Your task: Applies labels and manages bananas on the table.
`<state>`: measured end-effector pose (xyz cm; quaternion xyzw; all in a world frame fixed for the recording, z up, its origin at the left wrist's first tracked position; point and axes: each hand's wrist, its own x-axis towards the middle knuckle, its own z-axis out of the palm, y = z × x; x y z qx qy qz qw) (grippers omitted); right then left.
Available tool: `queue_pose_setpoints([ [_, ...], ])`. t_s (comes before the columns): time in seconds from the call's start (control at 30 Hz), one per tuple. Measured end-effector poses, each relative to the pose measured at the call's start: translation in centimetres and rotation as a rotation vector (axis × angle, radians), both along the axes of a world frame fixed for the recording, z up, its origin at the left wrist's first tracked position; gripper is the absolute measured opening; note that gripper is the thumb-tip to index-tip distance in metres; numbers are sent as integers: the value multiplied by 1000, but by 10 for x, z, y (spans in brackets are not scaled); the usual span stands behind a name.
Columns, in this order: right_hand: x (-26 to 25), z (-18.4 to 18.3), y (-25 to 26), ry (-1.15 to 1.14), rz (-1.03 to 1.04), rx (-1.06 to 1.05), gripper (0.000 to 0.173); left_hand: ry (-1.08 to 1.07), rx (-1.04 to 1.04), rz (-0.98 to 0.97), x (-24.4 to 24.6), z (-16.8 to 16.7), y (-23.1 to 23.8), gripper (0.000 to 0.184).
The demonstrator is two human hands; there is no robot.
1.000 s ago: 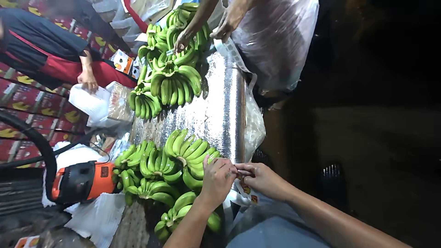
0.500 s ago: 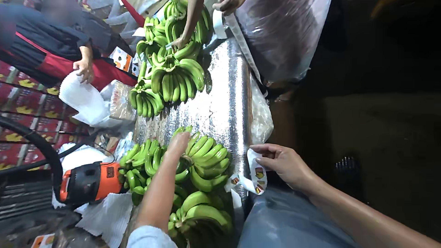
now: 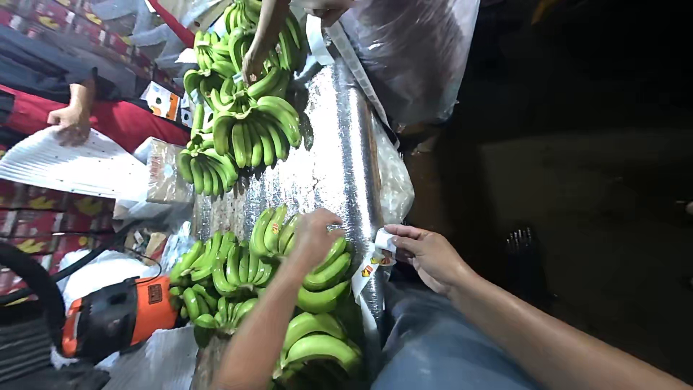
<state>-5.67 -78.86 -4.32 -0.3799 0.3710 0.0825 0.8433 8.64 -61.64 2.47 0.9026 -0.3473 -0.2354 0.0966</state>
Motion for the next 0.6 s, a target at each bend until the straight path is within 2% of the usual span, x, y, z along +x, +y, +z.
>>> queue_pose_setpoints([
  [0.07, 2, 1, 5, 17, -1, 25, 22, -22, -190, -101, -44, -2, -13, 21],
  [0.13, 2, 5, 9, 36, 2, 47, 22, -215, -235, -181, -70, -12, -17, 17],
  [0.23, 1, 10, 15, 57, 15, 94, 23, -480, -284, -206, -80, -29, -11, 3],
  [0.3, 1, 13, 19, 77, 6, 129, 24, -555, -327, -216, -82, -34, -7, 7],
  [0.47, -1, 10, 25, 108, -24, 198, 24, -540, -411, -289, -85, -43, 6, 11],
  [0.6, -4, 10, 29, 72, -3, 157, 24, -435, -426, -203, -85, -45, 9, 10],
])
